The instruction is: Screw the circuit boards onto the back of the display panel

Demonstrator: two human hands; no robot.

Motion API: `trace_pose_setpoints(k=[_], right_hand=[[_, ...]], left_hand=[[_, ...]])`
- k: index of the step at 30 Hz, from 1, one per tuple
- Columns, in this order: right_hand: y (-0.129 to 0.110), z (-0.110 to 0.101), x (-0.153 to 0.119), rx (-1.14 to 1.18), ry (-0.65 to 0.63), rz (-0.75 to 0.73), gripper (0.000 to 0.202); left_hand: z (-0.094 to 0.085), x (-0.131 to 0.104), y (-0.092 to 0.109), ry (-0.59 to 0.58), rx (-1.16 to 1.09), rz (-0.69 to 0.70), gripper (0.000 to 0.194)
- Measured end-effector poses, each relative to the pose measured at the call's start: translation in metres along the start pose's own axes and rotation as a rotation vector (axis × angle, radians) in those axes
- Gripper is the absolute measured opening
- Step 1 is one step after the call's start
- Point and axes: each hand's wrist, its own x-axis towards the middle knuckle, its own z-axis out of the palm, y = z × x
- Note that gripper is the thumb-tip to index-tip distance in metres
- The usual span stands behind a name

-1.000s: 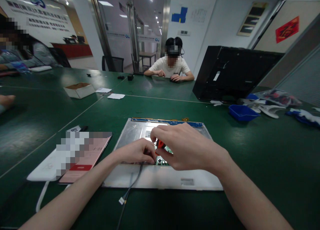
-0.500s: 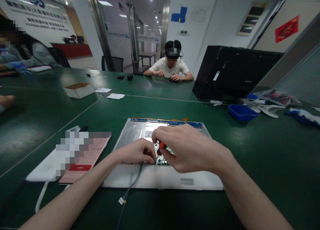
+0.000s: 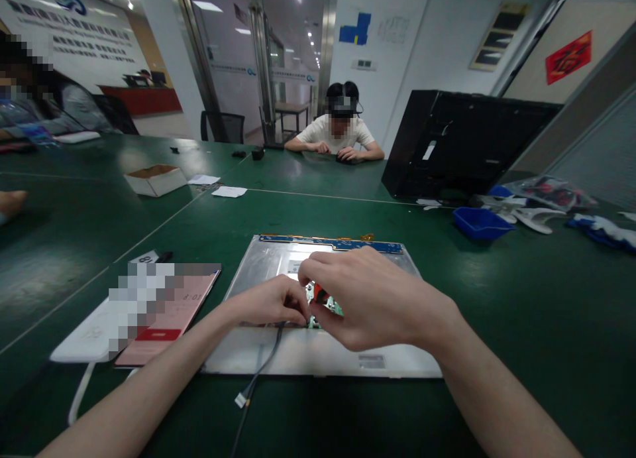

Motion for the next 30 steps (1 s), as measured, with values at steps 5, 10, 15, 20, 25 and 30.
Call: trace_pose_setpoints(k=[5,10,15,20,25,30], right_hand=[[-0.0009,-0.0004,0.0016,0.020,-0.019,-0.007,0.007],[0.0025,0.0032,0.0051,-0.039,0.005,0.061,0.010],[0.0035,0.0038,0.0044,-0.040,-0.016,0.070,0.013],[-0.0002,-0.0009,0.0010,0.017,-0.021,0.019,0.008],[-0.0002,-0.0004,0.0011,0.025,-0.020,0.015,0.012],[0.0018,0.0016,0.0029,0.019,-0.015,0.020,0.010]], left_hand=[[0.0013,-0.0004,-0.0010,0.028,-0.001,-0.037,0.014],[-0.0003,0.0009,-0.0025,-0.005,0.003,0.002,0.013],[-0.0010,0.0010,-0.0032,-0.001,0.039,0.016,0.014],[0.0003,0.0002,-0.0020,0.014,-0.004,0.024,0.010],[0.0000,0.0000,0.0034,0.014,-0.031,0.018,0.011],[-0.0003,0.0004,0.0035,0.012,-0.035,0.037,0.009]])
